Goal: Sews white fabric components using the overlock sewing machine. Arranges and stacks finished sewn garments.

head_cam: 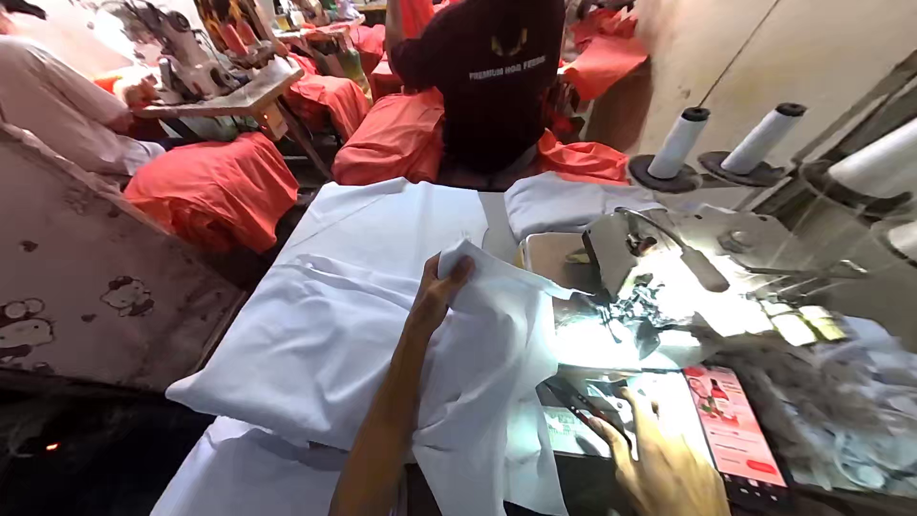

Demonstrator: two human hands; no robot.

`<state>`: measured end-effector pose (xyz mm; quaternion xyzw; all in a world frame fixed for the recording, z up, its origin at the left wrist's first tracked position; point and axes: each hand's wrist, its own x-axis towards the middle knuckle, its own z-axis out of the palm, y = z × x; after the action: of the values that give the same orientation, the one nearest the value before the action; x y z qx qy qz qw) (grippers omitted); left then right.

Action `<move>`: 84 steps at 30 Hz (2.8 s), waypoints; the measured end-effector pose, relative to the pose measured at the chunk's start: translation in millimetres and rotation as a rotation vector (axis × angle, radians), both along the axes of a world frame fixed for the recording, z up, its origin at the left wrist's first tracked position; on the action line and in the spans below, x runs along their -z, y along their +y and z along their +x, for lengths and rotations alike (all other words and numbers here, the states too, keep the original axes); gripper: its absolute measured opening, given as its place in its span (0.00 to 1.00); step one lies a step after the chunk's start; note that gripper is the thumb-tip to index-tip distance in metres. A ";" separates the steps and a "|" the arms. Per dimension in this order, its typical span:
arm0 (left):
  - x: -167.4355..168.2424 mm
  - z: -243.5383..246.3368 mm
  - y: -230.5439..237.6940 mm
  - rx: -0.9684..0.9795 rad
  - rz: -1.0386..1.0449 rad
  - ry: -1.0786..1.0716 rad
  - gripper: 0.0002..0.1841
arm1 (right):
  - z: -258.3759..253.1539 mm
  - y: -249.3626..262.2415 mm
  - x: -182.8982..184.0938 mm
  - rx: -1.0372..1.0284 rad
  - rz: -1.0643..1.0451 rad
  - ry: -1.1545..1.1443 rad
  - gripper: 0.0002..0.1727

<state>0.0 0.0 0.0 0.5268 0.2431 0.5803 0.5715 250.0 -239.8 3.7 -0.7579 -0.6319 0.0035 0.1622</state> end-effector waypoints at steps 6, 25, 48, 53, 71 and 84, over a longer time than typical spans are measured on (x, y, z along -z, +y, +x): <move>-17.1 8.2 -13.3 -0.013 0.169 -0.081 0.11 | -48.4 21.9 6.2 -0.164 0.088 0.770 0.28; -168.2 29.4 71.0 -0.200 0.782 0.775 0.14 | -39.0 14.3 -0.8 -0.158 0.486 1.125 0.08; -9.1 75.8 -89.8 0.011 0.825 1.223 0.27 | -4.6 32.3 17.9 0.069 0.586 1.036 0.11; -11.0 79.3 -88.4 0.006 0.838 1.247 0.27 | 0.4 34.3 17.6 0.062 0.595 0.947 0.10; -16.3 86.3 -68.0 0.093 0.852 1.223 0.29 | 4.5 46.4 17.9 0.107 0.615 0.903 0.14; -27.4 66.7 -76.2 0.191 1.131 1.127 0.21 | 7.9 15.6 29.9 0.004 0.468 1.041 0.11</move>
<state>66.7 -76.2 27.4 0.9687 0.1180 0.2108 0.0563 257.9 -224.1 -26.2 -0.6013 -0.4514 0.2360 0.6156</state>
